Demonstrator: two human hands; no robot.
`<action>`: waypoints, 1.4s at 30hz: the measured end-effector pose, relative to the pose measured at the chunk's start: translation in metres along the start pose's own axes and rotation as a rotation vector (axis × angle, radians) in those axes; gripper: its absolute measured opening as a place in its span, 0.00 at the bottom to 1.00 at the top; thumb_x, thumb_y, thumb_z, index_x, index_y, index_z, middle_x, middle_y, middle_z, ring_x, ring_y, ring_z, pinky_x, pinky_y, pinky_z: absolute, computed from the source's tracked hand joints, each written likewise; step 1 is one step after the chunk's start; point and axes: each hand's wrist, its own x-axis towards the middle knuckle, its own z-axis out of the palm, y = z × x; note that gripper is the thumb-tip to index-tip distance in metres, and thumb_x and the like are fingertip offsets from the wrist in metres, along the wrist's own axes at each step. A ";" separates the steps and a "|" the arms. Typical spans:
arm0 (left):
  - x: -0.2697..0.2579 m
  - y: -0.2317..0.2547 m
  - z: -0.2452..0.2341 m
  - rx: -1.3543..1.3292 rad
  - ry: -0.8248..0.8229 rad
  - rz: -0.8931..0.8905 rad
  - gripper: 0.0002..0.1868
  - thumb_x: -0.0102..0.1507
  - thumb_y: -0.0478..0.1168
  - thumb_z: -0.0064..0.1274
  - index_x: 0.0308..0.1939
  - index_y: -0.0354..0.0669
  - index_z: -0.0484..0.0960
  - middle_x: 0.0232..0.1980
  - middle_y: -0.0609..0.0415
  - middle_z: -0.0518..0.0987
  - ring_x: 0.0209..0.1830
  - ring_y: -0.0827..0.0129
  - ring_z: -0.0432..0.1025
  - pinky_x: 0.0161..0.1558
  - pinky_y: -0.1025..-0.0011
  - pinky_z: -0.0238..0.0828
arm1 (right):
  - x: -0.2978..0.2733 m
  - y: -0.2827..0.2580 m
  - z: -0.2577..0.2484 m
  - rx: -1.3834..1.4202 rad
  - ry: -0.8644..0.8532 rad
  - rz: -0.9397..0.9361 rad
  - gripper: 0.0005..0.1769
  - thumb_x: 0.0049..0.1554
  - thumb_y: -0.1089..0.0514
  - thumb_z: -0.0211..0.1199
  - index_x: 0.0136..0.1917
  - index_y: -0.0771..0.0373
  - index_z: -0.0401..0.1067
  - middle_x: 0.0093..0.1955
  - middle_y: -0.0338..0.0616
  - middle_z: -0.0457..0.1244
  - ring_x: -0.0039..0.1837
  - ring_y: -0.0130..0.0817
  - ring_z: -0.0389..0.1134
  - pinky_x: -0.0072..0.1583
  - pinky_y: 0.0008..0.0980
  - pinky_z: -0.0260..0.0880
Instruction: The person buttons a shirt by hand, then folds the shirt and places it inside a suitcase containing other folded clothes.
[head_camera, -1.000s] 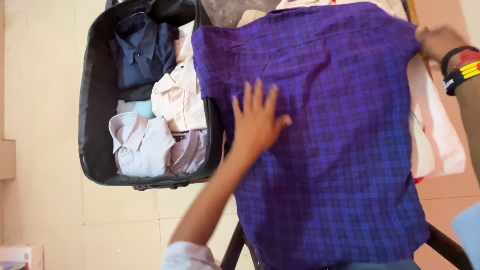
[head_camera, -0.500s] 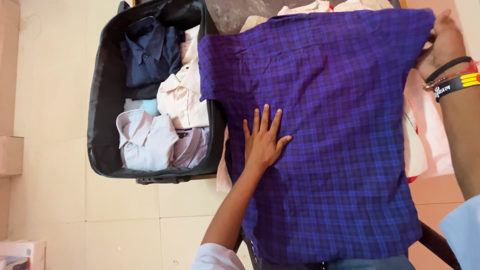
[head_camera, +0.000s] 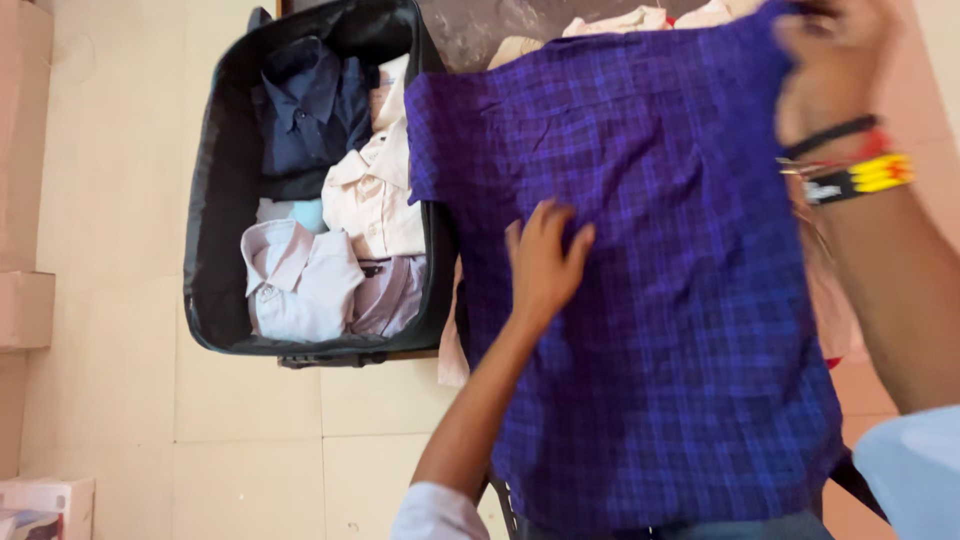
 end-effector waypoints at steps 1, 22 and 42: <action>0.018 -0.001 0.006 -0.266 0.087 0.020 0.29 0.73 0.65 0.50 0.68 0.51 0.73 0.72 0.51 0.74 0.73 0.62 0.67 0.76 0.52 0.64 | -0.006 -0.018 0.032 -0.159 -0.167 0.007 0.13 0.63 0.74 0.62 0.60 0.67 0.74 0.53 0.40 0.68 0.54 0.27 0.69 0.60 0.25 0.69; 0.158 -0.023 0.036 -0.958 0.311 -0.539 0.41 0.54 0.24 0.54 0.72 0.43 0.64 0.44 0.51 0.78 0.30 0.68 0.73 0.28 0.69 0.72 | -0.300 -0.203 -0.011 -1.455 -0.677 0.830 0.34 0.50 0.37 0.67 0.66 0.48 0.66 0.57 0.39 0.70 0.60 0.46 0.73 0.59 0.46 0.75; -0.123 -0.016 -0.018 -0.083 -0.341 -0.007 0.13 0.61 0.44 0.56 0.45 0.43 0.84 0.43 0.49 0.87 0.45 0.58 0.83 0.48 0.63 0.78 | -0.390 -0.264 0.061 -1.306 -0.988 0.215 0.41 0.51 0.56 0.62 0.78 0.56 0.58 0.71 0.41 0.65 0.44 0.40 0.73 0.45 0.41 0.68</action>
